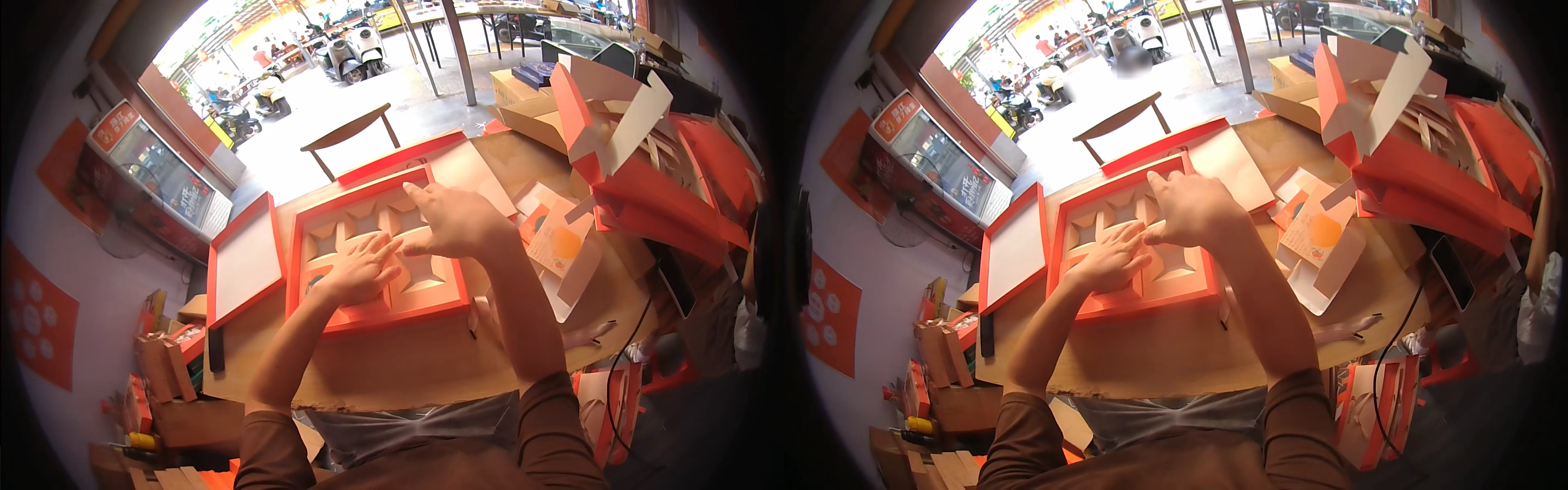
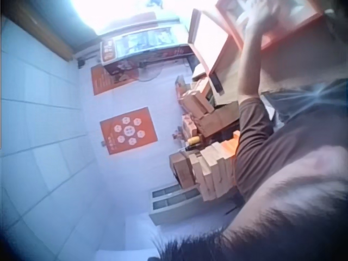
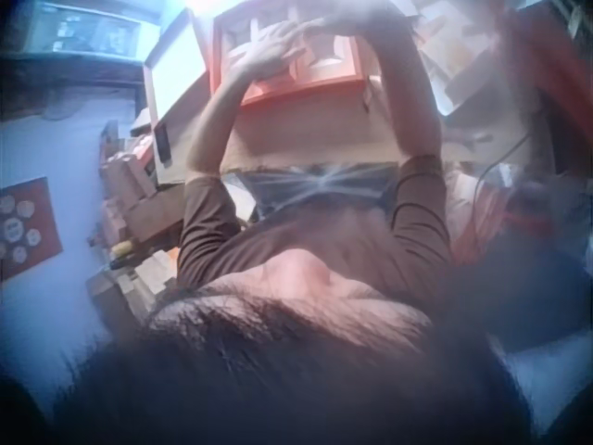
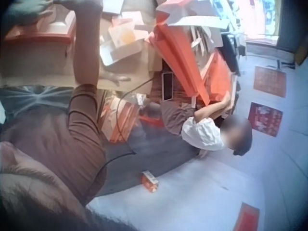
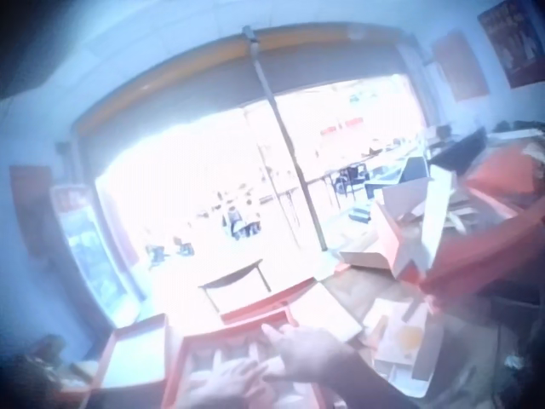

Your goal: The person assembles a red cardboard box by folding and taping its edges. They then place a printed insert and several small white paper-wrapped items into the box compartments.

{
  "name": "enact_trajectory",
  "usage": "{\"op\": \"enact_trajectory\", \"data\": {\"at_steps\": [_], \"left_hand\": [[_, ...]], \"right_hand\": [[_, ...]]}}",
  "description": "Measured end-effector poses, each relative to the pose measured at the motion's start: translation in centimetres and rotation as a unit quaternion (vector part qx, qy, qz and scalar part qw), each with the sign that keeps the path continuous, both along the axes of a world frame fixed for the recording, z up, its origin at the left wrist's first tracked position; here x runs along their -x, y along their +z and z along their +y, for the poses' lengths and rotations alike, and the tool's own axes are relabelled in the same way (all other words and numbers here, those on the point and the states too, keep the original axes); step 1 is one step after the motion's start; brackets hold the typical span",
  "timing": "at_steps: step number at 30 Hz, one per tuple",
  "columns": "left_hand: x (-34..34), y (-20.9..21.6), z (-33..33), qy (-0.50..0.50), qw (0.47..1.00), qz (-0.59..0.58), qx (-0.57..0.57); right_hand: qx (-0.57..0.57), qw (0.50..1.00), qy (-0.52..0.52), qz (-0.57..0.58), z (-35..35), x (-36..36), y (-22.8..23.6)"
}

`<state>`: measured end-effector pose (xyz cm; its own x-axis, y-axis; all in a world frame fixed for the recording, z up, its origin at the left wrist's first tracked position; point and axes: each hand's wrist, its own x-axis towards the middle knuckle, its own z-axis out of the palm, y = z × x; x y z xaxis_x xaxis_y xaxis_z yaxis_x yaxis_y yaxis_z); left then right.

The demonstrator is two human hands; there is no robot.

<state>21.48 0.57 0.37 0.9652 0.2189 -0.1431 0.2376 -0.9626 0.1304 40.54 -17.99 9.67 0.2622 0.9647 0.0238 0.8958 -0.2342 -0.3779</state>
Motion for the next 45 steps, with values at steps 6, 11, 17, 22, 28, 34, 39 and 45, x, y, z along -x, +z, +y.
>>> {"op": "enact_trajectory", "data": {"at_steps": [6, 11, 17, 22, 28, 34, 39, 45], "left_hand": [[1.1, -2.8, 0.1, -0.007, 0.997, -0.08, -0.009], [1.1, -3.6, 0.9, -0.038, 0.994, -0.095, -0.031], [-0.5, -3.2, 0.1, -0.007, 0.98, -0.114, 0.164], [-7.8, 1.8, -11.8, -0.102, 0.982, -0.159, 0.004], [-15.7, 0.9, -18.7, -0.122, 0.983, -0.13, -0.044], [-18.4, 0.2, -18.0, -0.066, 0.977, -0.136, 0.147], [-11.9, 4.9, -11.9, -0.054, 0.938, -0.317, 0.129], [-0.3, 7.7, -4.6, 0.073, 0.893, -0.408, 0.173]], "right_hand": [[-0.027, 0.999, 0.015, 0.024, -1.9, 0.4, 1.5], [-0.093, 0.995, 0.032, -0.012, -1.7, 1.4, 0.6], [-0.131, 0.977, 0.168, -0.01, -2.9, 6.5, 2.6], [-0.168, 0.934, 0.317, -0.007, -4.6, 10.0, 2.8], [-0.188, 0.91, 0.369, -0.009, -6.5, 11.8, 3.3], [-0.208, 0.912, 0.354, 0.01, -6.7, 10.9, 3.7], [-0.235, 0.918, 0.318, 0.02, -7.4, 8.8, 5.0], [-0.335, 0.932, 0.101, -0.093, -4.0, 4.5, 3.6]]}}
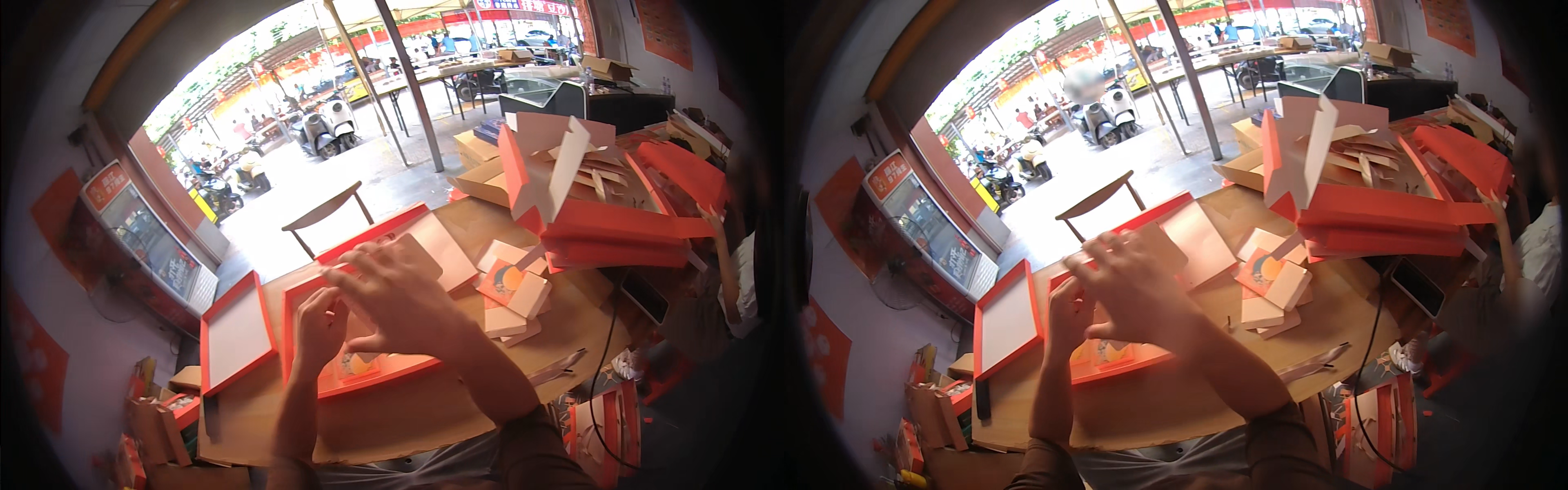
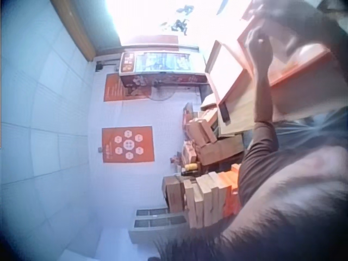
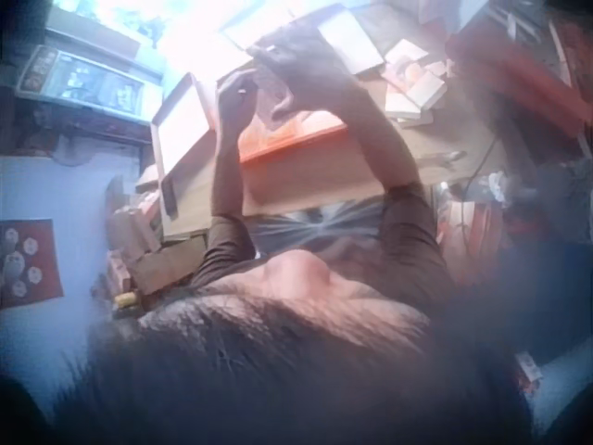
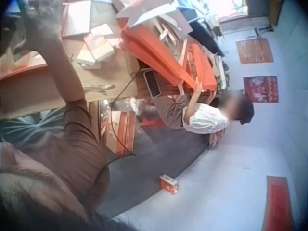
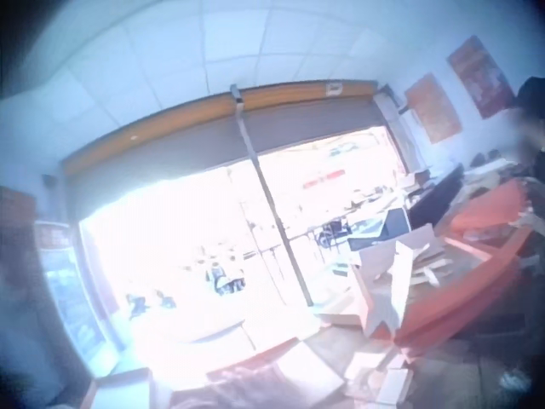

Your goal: The person assembles a red cardboard box by folding and taping its edges. They then place a printed insert and several small white paper-wrapped items into the box compartments.

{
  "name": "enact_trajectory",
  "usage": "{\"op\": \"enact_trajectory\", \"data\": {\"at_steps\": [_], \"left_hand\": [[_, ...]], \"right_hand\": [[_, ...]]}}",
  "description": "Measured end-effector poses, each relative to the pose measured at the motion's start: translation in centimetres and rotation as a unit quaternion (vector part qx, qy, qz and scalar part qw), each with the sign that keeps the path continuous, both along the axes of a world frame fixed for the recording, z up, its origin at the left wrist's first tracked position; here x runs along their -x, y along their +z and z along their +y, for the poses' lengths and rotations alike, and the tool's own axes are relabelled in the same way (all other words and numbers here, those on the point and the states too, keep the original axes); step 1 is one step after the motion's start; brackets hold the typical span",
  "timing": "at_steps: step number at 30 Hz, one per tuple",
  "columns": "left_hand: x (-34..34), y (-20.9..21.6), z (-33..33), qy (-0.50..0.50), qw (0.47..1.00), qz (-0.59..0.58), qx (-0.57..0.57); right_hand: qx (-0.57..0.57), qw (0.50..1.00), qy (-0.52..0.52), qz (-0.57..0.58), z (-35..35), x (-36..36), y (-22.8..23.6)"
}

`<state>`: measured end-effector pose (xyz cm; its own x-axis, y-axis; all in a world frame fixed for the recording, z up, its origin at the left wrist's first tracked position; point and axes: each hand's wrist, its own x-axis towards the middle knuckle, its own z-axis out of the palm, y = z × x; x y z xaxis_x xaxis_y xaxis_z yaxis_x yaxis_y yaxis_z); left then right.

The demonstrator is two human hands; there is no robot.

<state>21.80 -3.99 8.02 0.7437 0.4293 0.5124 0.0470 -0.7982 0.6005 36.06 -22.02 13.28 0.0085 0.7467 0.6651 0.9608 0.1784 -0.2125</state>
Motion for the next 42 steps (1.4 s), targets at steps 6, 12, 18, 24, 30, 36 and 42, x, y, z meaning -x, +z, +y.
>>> {"op": "enact_trajectory", "data": {"at_steps": [6, 12, 18, 24, 30, 36, 42], "left_hand": [[5.2, 1.4, 3.3, 0.043, 0.997, 0.002, -0.067], [7.7, 2.5, 4.9, 0.023, 1.0, 0.018, -0.009], [8.6, 2.0, 5.6, 0.033, 0.975, -0.204, 0.085], [7.1, -0.4, 5.5, 0.0, 0.945, -0.297, -0.14], [5.7, -0.6, 3.2, 0.022, 0.968, -0.137, -0.21], [6.9, 0.7, 2.8, -0.039, 0.998, -0.008, -0.054], [6.7, -0.7, 4.5, -0.027, 0.982, -0.17, -0.075]], "right_hand": [[0.1, 0.991, 0.049, -0.073, 5.1, 1.9, -3.8], [-0.012, 0.994, 0.069, -0.089, 8.4, 4.2, -5.2], [-0.055, 0.996, -0.007, -0.072, 10.3, 3.9, -6.1], [-0.087, 0.99, -0.093, 0.053, 10.5, 3.2, -6.2], [-0.119, 0.983, -0.092, 0.106, 11.0, 4.2, -6.2], [-0.12, 0.984, -0.051, 0.122, 11.3, 4.0, -7.6], [-0.094, 0.989, 0.038, 0.109, 10.2, 4.6, -6.0]]}}
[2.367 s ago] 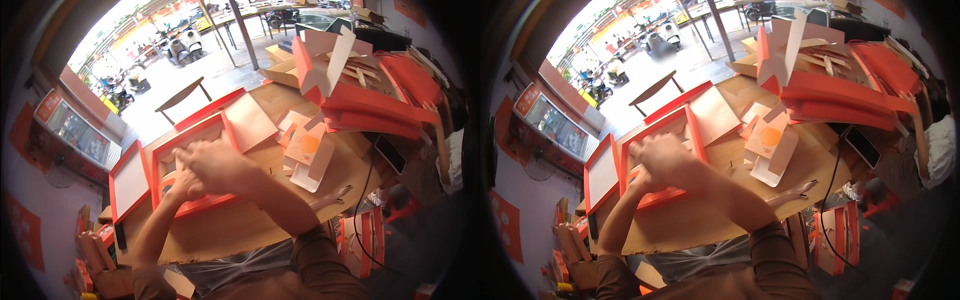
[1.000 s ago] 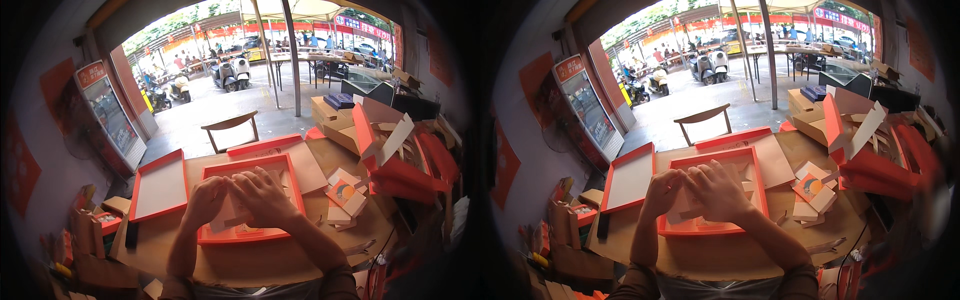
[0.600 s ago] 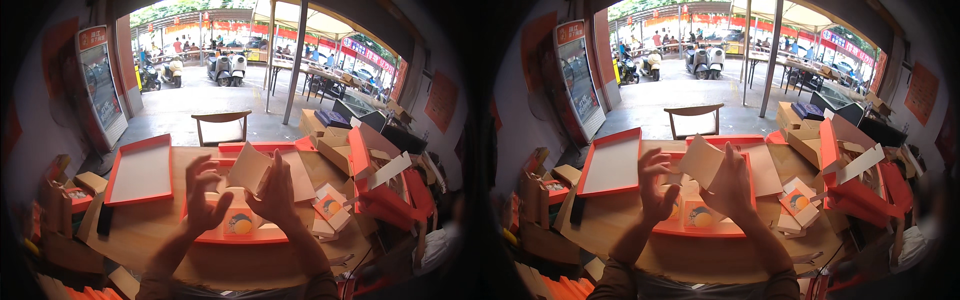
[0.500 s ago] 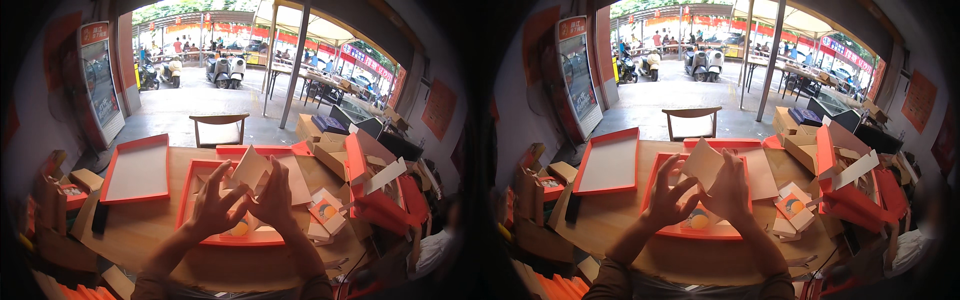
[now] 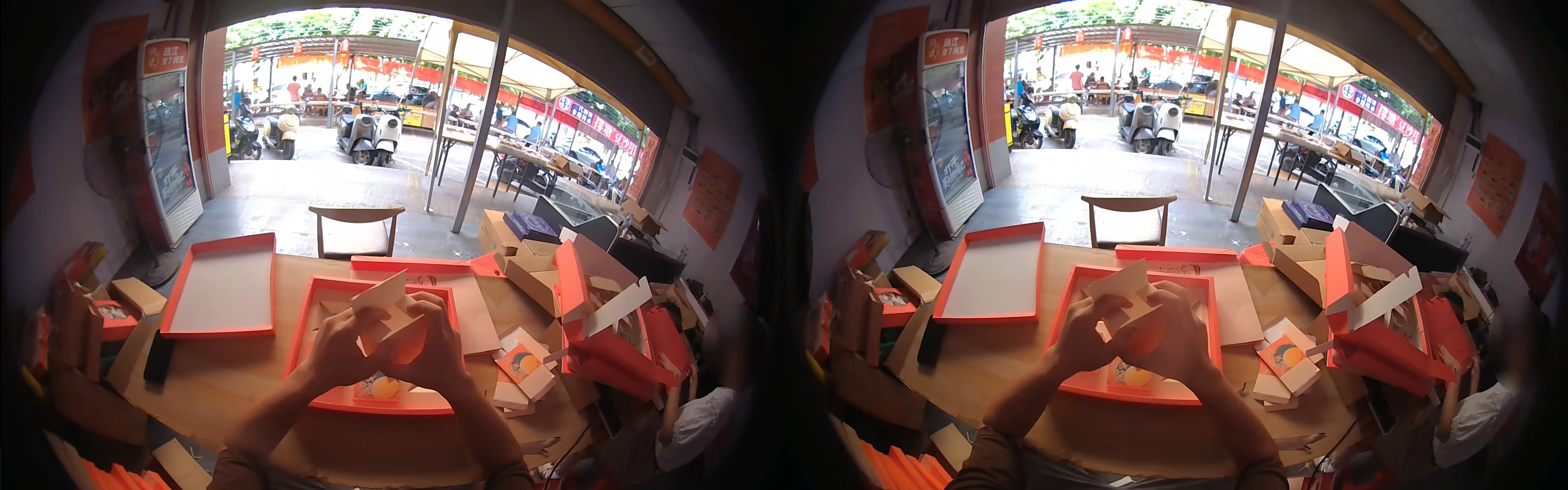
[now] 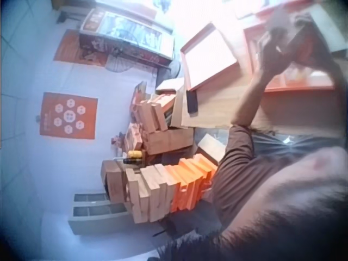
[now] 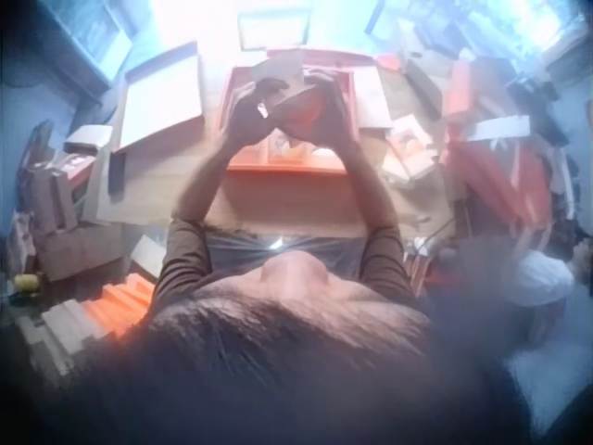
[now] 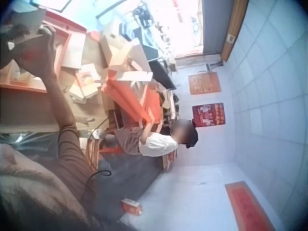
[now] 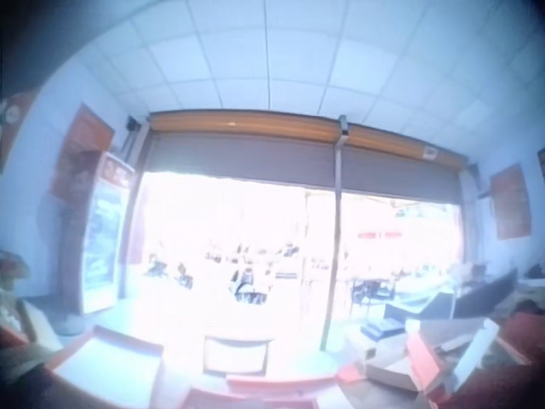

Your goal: The person assembles a red cardboard box by folding and taping its edges. They then place a printed insert and several small white paper-wrapped items into the box compartments.

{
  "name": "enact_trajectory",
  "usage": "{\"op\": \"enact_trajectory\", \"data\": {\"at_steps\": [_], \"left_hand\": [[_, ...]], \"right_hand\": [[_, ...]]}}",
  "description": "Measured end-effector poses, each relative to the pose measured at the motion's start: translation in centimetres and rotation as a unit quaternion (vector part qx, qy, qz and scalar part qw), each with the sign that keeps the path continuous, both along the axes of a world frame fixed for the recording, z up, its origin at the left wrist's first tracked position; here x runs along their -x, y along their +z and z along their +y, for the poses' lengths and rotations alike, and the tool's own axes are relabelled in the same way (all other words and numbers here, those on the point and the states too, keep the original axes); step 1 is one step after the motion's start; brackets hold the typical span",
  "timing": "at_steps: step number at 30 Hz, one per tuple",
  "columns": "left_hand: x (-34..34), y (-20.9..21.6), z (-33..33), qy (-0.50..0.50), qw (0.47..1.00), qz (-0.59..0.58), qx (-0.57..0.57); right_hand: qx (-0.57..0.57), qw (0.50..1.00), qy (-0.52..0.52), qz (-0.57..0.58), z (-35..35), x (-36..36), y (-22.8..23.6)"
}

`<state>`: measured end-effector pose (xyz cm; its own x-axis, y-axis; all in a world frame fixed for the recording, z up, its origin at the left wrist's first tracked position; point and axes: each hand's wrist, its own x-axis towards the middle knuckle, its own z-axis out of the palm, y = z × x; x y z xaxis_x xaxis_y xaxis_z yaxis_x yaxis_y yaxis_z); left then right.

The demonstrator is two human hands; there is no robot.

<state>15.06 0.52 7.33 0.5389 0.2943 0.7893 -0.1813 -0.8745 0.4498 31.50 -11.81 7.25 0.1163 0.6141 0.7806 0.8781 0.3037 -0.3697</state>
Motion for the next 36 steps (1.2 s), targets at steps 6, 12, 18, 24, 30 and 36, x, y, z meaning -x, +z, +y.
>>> {"op": "enact_trajectory", "data": {"at_steps": [6, 12, 18, 24, 30, 36], "left_hand": [[0.4, 0.6, 0.7, -0.074, 0.987, -0.116, 0.08], [-0.1, 0.5, 0.6, -0.136, 0.977, -0.161, 0.038], [1.0, 0.8, 1.4, -0.131, 0.985, -0.069, 0.087], [1.5, 1.5, 0.6, -0.152, 0.968, -0.03, 0.195], [0.6, 1.5, 1.2, -0.118, 0.992, 0.0, -0.051], [0.8, 1.7, 0.8, -0.137, 0.987, 0.077, -0.013]], "right_hand": [[0.105, 0.945, 0.183, 0.251, -0.6, -0.6, -0.9], [0.129, 0.951, 0.157, 0.234, -0.7, -0.6, -1.0], [0.065, 0.968, 0.132, 0.205, 0.1, -0.8, -2.0], [0.121, 0.958, 0.129, 0.225, -0.9, 0.5, 0.3], [0.082, 0.992, 0.068, 0.074, -0.5, 0.2, 0.3], [0.161, 0.961, 0.099, 0.203, -0.3, -0.3, -0.2]]}}
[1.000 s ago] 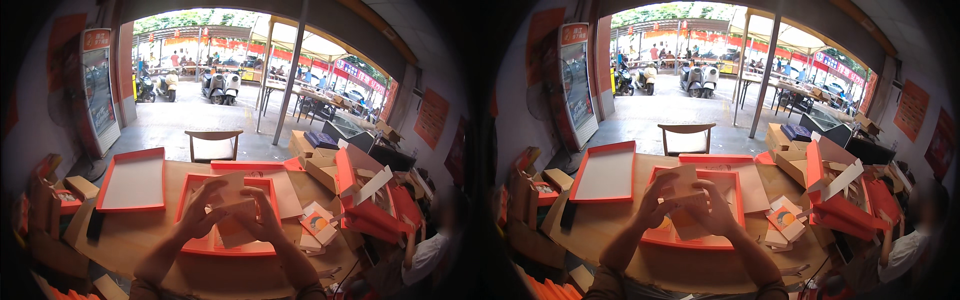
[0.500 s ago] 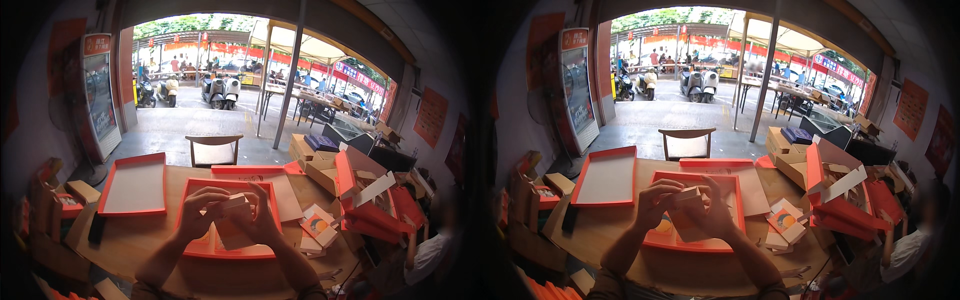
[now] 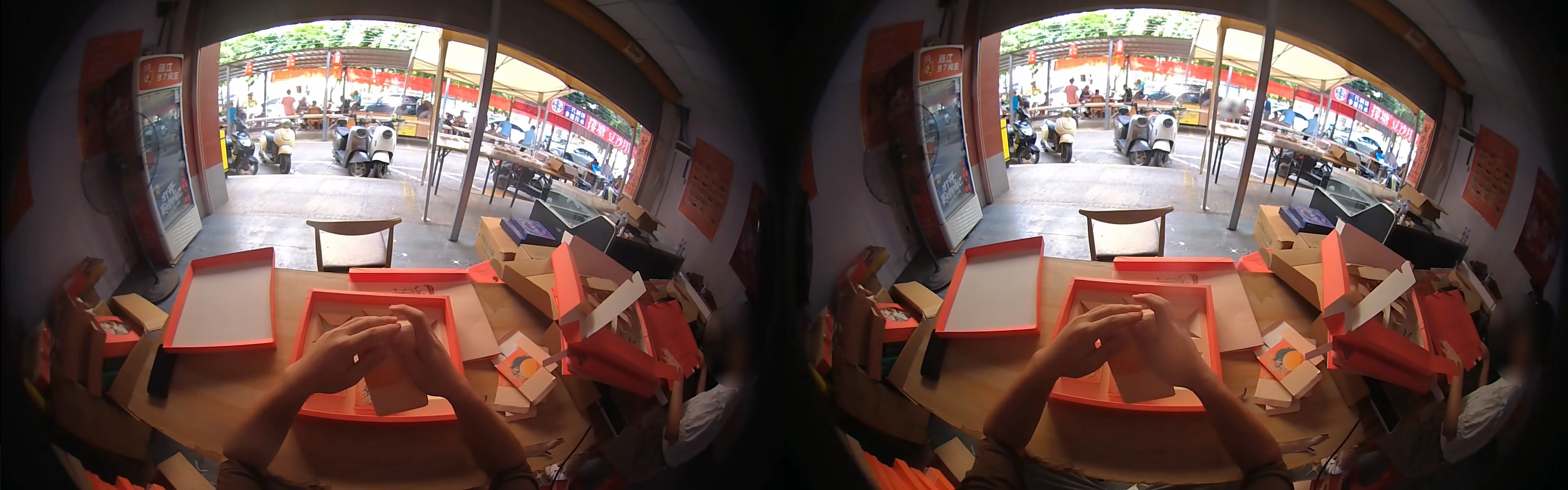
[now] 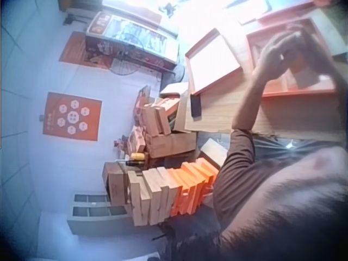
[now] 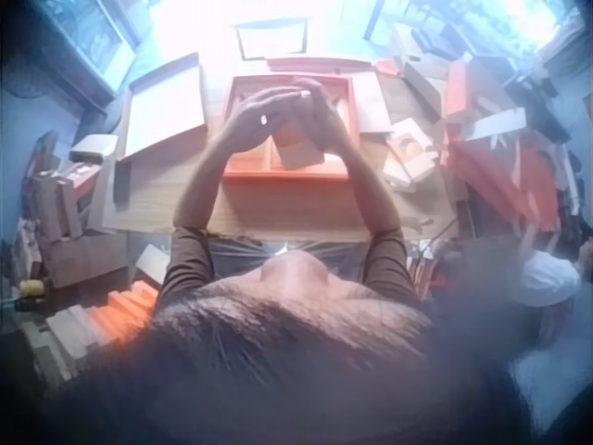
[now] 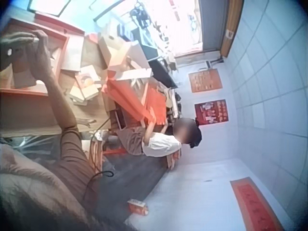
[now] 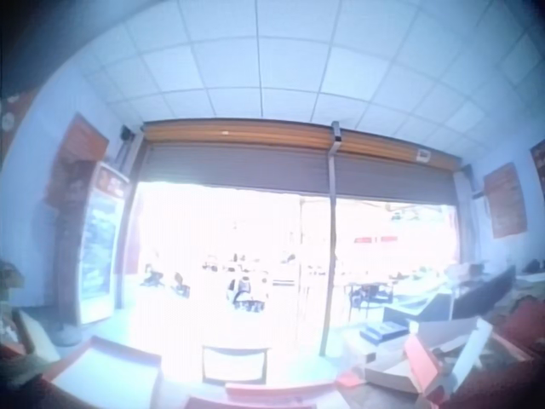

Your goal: The person assembles a red cardboard box by folding and taping its edges. They then place a printed insert and several small white paper-wrapped items into the box compartments.

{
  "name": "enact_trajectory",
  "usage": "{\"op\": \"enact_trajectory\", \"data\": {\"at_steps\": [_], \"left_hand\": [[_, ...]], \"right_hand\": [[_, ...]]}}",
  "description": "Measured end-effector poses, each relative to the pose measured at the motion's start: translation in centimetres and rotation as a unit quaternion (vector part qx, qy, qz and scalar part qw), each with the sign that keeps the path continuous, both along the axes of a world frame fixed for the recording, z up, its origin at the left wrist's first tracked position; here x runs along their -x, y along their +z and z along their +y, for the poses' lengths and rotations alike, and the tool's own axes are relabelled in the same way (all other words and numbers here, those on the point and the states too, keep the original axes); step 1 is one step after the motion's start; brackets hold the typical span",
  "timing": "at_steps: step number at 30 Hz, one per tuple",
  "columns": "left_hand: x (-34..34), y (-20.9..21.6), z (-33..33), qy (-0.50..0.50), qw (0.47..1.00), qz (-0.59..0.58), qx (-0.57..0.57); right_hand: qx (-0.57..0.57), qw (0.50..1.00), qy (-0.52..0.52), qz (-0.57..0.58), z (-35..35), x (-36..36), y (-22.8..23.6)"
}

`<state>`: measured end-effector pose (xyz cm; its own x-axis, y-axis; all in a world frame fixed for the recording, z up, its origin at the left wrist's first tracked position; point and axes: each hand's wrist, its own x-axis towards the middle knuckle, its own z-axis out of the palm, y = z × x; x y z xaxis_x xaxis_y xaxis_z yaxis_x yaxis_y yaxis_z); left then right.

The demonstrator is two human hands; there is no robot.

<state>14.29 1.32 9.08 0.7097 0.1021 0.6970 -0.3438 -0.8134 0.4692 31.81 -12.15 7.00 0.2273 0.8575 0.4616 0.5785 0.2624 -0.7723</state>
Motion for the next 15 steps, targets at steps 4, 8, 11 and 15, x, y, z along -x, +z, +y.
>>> {"op": "enact_trajectory", "data": {"at_steps": [4, 8, 11, 15], "left_hand": [[0.4, 0.0, 0.6, -0.006, 0.999, 0.0, 0.032], [-0.3, -0.8, 0.7, 0.048, 0.997, -0.052, -0.02], [-0.9, -2.1, 0.8, 0.046, 0.975, -0.091, 0.198], [-0.6, -2.0, 2.2, 0.115, 0.991, 0.045, 0.059]], "right_hand": [[-0.067, 0.996, 0.032, 0.041, 1.1, -0.8, -1.2], [-0.107, 0.99, 0.039, 0.086, 1.4, -1.3, -1.7], [-0.136, 0.919, 0.024, 0.37, 1.1, -2.1, -2.1], [-0.219, 0.833, -0.012, 0.508, 0.7, -2.5, -1.1]]}}
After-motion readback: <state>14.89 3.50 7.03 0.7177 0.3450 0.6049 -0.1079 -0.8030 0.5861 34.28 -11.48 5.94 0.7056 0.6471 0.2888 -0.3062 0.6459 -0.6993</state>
